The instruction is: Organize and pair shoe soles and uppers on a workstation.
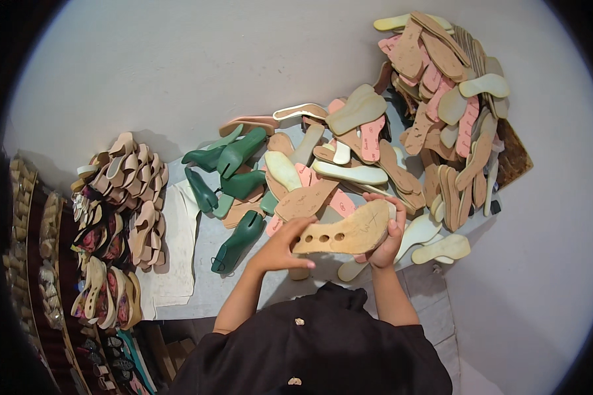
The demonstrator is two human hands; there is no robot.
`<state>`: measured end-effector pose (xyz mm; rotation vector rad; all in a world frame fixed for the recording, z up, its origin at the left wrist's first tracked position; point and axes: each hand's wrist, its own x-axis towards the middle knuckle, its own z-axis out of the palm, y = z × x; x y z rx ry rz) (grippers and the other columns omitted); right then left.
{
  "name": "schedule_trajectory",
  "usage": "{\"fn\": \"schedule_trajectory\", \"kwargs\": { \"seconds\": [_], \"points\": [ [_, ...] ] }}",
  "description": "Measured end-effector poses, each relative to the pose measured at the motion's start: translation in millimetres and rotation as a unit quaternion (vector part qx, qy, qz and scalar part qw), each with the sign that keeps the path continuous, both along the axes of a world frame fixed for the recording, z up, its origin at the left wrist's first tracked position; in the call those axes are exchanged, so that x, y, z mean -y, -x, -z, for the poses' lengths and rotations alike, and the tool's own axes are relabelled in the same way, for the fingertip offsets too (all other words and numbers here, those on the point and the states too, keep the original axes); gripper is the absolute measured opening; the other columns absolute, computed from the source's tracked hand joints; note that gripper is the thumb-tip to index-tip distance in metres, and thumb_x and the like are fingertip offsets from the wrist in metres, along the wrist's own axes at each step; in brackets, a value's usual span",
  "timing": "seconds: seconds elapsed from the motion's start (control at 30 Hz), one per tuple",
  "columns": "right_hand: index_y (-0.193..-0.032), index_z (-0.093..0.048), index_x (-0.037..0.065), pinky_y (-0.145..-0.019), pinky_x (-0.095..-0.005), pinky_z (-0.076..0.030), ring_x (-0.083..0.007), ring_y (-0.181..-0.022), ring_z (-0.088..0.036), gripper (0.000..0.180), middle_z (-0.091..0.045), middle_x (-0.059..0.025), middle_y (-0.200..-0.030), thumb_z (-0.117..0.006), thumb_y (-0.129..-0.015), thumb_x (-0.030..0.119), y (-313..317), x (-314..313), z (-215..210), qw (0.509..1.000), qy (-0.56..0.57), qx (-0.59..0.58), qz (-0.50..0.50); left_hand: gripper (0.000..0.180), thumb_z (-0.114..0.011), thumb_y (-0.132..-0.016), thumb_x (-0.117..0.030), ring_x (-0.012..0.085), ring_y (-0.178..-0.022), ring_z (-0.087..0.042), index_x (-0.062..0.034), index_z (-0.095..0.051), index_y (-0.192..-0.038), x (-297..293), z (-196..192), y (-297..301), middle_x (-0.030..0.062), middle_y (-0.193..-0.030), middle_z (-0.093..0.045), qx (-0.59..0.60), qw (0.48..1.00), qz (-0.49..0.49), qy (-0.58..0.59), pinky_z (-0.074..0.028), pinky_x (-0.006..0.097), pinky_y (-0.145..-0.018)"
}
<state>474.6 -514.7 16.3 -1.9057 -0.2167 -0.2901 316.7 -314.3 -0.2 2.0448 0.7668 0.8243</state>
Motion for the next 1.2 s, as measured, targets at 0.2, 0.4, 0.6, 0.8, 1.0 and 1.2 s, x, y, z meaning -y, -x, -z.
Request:
{"fn": "schedule_trajectory", "kwargs": {
  "seconds": [0.2, 0.4, 0.6, 0.8, 1.0, 1.2],
  "points": [
    [-0.111, -0.054, 0.006, -0.091, -0.0452, -0.025, -0.0236, -0.111, -0.039, 0.041, -0.045, -0.0091, -0.122, -0.061, -0.072, 0.017, 10.5, -12.8, -10.0, 0.998, -0.030, 0.020, -0.049, 0.058, -0.065, -0.070, -0.010, 0.0283, -0.117, -0.039, -0.0088, -0.040, -0.122, 15.3, -1.3, 25.6, 0.0171, -0.127, -0.039, 0.030, 0.999, -0.039, -0.004, -0.032, 0.046, -0.094],
    [-0.111, -0.053, 0.006, -0.091, -0.0437, -0.026, -0.0228, -0.109, -0.040, 0.040, -0.045, -0.0090, -0.121, -0.060, -0.072, 0.015, 25.5, -48.4, -18.6, 0.988, -0.067, 0.033, -0.139, 0.059, -0.066, -0.069, -0.009, 0.0277, -0.116, -0.040, -0.0079, -0.040, -0.121, 11.6, -7.4, 65.3, 0.0171, -0.126, -0.040, 0.058, 0.991, -0.118, -0.018, -0.033, 0.045, -0.094],
    [-0.111, -0.052, 0.005, -0.091, -0.0421, -0.028, -0.0221, -0.108, -0.042, 0.039, -0.046, -0.0090, -0.120, -0.059, -0.073, 0.013, 73.1, -106.6, -31.2, 0.963, -0.121, 0.041, -0.238, 0.060, -0.067, -0.068, -0.008, 0.0271, -0.115, -0.042, -0.0070, -0.040, -0.121, -14.7, -24.8, 139.1, 0.0170, -0.125, -0.041, 0.085, 0.973, -0.207, -0.052, -0.034, 0.044, -0.093],
    [-0.111, -0.052, 0.005, -0.091, -0.0405, -0.029, -0.0214, -0.107, -0.043, 0.038, -0.046, -0.0089, -0.119, -0.058, -0.074, 0.012, 160.8, -156.6, -35.7, 0.923, -0.181, 0.050, -0.337, 0.061, -0.068, -0.067, -0.006, 0.0266, -0.114, -0.043, -0.0061, -0.039, -0.120, -25.5, -30.8, 241.4, 0.0169, -0.124, -0.042, 0.116, 0.944, -0.293, -0.096, -0.036, 0.043, -0.093],
    [-0.112, -0.051, 0.004, -0.091, -0.0389, -0.030, -0.0207, -0.106, -0.044, 0.037, -0.047, -0.0088, -0.118, -0.057, -0.075, 0.010, 300.6, -212.1, -36.3, 0.864, -0.216, 0.030, -0.453, 0.062, -0.070, -0.066, -0.005, 0.0260, -0.113, -0.044, -0.0052, -0.039, -0.120, -32.5, -36.6, 386.6, 0.0168, -0.123, -0.043, 0.124, 0.899, -0.402, -0.122, -0.037, 0.042, -0.093],
    [-0.112, -0.051, 0.004, -0.090, -0.0373, -0.032, -0.0200, -0.104, -0.046, 0.037, -0.048, -0.0087, -0.117, -0.056, -0.076, 0.008, 469.3, -273.3, -64.4, 0.814, -0.236, 0.001, -0.530, 0.063, -0.071, -0.065, -0.004, 0.0254, -0.112, -0.045, -0.0042, -0.039, -0.119, -36.1, -52.3, 545.6, 0.0168, -0.121, -0.044, 0.123, 0.862, -0.474, -0.133, -0.038, 0.041, -0.092]
  ]
}}
